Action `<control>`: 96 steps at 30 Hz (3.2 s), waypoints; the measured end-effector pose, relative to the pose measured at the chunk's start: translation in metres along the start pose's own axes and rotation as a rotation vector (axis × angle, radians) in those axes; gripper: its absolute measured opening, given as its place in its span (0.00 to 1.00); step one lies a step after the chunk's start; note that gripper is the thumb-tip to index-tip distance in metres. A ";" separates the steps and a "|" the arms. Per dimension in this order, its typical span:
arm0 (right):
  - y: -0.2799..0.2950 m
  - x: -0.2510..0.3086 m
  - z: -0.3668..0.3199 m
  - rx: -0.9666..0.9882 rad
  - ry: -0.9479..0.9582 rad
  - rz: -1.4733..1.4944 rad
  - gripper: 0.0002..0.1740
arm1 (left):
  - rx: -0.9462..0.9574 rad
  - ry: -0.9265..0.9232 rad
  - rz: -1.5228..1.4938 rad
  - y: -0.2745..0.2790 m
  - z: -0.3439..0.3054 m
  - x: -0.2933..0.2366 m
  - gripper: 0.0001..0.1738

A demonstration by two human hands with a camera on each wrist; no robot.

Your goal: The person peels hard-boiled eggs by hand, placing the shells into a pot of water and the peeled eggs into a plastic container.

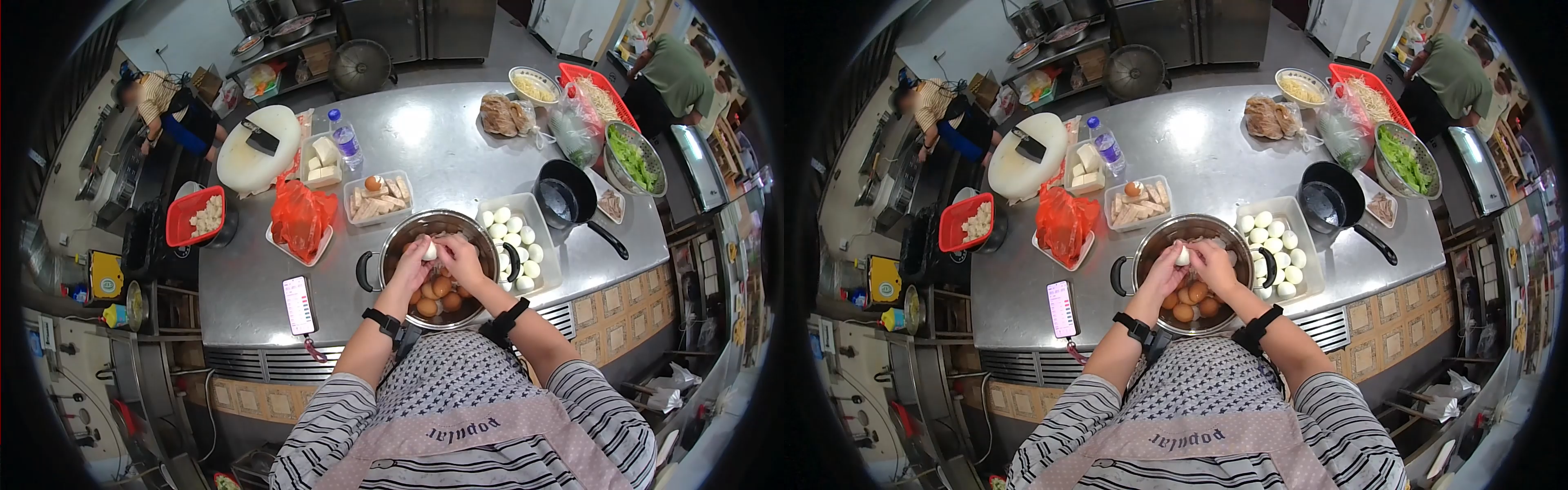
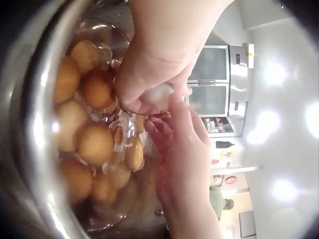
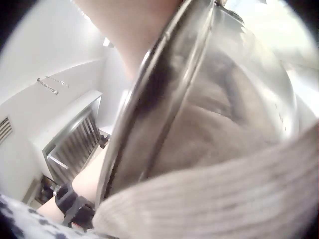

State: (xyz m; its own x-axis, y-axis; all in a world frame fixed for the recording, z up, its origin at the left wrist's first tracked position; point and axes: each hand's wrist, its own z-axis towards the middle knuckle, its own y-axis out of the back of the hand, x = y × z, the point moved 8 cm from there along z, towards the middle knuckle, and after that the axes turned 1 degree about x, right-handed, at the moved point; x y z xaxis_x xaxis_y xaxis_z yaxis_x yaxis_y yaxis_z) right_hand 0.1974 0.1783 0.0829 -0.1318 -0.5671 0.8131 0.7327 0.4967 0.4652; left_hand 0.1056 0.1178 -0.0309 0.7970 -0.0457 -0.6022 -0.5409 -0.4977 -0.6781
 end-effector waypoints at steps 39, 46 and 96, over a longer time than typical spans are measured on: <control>-0.008 -0.029 0.001 0.136 -0.140 0.050 0.13 | -0.089 -0.473 1.092 -0.032 -0.022 -0.034 0.26; -0.011 -0.006 -0.001 0.219 -0.091 0.090 0.10 | -0.070 -0.446 1.077 -0.010 -0.004 -0.021 0.27; -0.035 -0.043 -0.026 0.357 -0.052 -0.655 0.13 | -0.086 -0.475 1.835 -0.038 -0.029 -0.018 0.16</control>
State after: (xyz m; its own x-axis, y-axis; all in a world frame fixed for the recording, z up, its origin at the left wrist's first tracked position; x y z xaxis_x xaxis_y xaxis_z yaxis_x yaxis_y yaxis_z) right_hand 0.1946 0.1679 0.0227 -0.5046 -0.7930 0.3414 0.2327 0.2559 0.9383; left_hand 0.1194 0.1124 0.0176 -0.8050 -0.2936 -0.5155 -0.4923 -0.1544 0.8566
